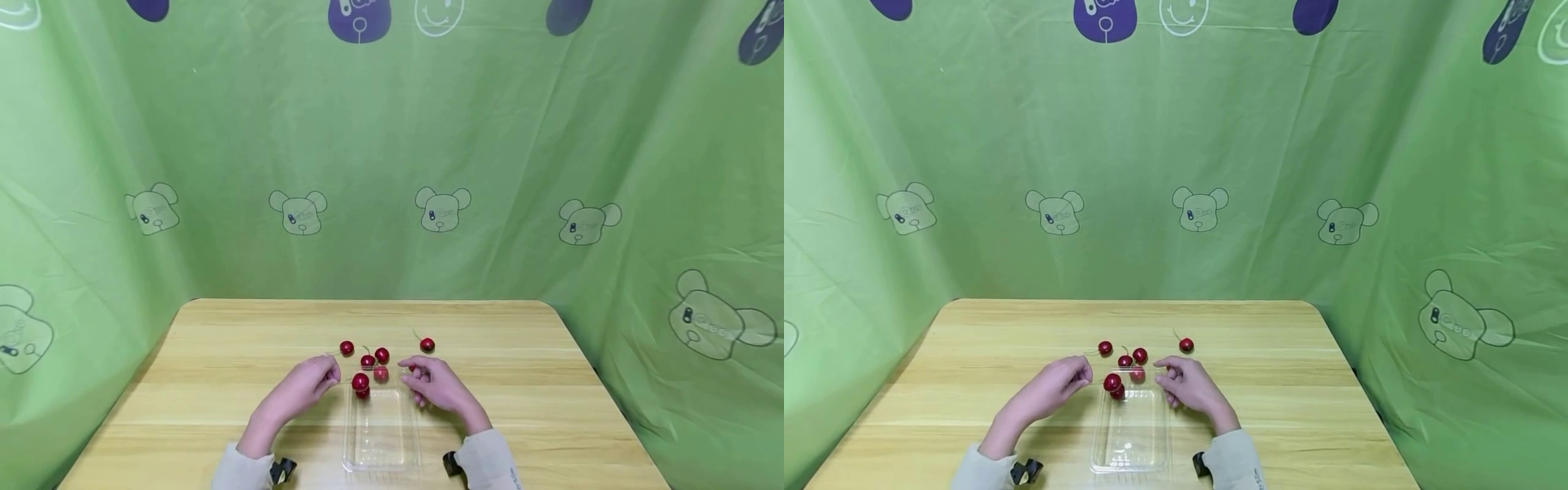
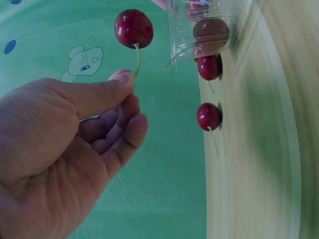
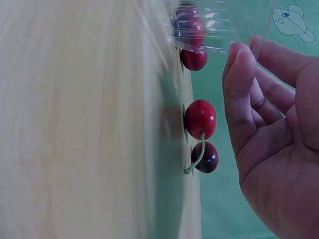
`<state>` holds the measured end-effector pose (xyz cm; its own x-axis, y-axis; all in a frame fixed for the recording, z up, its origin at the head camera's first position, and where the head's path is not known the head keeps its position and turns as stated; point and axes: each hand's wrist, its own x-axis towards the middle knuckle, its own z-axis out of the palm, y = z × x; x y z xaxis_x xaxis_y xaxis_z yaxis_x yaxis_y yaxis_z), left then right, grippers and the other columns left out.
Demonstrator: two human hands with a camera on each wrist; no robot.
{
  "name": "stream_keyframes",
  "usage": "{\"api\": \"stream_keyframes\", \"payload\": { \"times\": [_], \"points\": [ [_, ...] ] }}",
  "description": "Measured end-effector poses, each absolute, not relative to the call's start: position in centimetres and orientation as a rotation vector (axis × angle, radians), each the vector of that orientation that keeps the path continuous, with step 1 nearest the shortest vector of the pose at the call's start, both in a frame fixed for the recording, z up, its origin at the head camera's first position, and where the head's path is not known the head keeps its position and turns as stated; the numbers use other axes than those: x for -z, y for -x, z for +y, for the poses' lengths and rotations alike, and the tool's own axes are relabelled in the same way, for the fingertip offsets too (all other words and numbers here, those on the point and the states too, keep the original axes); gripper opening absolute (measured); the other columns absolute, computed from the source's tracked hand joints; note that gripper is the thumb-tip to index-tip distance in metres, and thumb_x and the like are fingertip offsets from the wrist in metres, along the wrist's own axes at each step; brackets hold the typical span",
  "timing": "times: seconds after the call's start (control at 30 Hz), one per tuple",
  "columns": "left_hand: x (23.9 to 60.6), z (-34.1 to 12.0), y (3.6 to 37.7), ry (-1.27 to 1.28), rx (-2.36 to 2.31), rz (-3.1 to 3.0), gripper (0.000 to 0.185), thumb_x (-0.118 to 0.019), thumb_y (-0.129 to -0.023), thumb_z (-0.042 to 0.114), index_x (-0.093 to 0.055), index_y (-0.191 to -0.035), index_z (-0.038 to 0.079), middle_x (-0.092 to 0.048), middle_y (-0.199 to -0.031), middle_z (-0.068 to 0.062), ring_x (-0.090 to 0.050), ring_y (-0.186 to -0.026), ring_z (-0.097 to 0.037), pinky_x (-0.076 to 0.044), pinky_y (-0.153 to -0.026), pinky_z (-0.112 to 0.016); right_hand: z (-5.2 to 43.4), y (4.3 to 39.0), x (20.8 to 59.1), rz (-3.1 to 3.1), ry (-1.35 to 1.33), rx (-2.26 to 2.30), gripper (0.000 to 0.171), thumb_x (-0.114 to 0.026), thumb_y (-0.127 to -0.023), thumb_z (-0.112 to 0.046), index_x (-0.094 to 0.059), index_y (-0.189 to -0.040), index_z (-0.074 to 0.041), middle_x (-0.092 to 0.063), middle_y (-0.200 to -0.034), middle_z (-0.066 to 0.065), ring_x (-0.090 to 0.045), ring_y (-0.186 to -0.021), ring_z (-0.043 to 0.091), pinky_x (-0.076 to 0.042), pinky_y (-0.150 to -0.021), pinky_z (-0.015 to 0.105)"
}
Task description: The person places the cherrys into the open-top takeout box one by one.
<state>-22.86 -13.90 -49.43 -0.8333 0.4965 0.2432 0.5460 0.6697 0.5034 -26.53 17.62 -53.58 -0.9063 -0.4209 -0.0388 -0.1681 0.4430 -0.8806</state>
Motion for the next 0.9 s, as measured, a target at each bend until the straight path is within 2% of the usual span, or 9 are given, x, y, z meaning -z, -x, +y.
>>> {"api": "stream_keyframes", "payload": {
  "times": [0.4,0.9],
  "points": [
    [49.44,-13.88,22.77,0.910,0.914,-2.793,0.008,-0.068,-0.096,0.001,-0.065,-0.096,0.009,-0.065,-0.090,0.003,-0.062,-0.082,-0.008,-0.059,-0.076,-0.021,17.73,26.60,53.88,2.438,0.512,1.460,0.043,-0.070,-0.099,-0.019,-0.062,-0.137,-0.002,-0.064,-0.086,0.007,-0.065,-0.063,0.019,-0.062,-0.054,0.034],
    [49.84,-13.44,22.99,0.961,0.958,-2.762,0.008,-0.068,-0.095,0.001,-0.066,-0.099,0.007,-0.069,-0.091,-0.001,-0.066,-0.086,-0.009,-0.059,-0.079,-0.019,17.69,26.67,53.71,2.443,0.530,1.455,0.043,-0.069,-0.099,-0.018,-0.061,-0.137,0.000,-0.064,-0.087,0.007,-0.065,-0.063,0.019,-0.062,-0.055,0.034]
  ]
}}
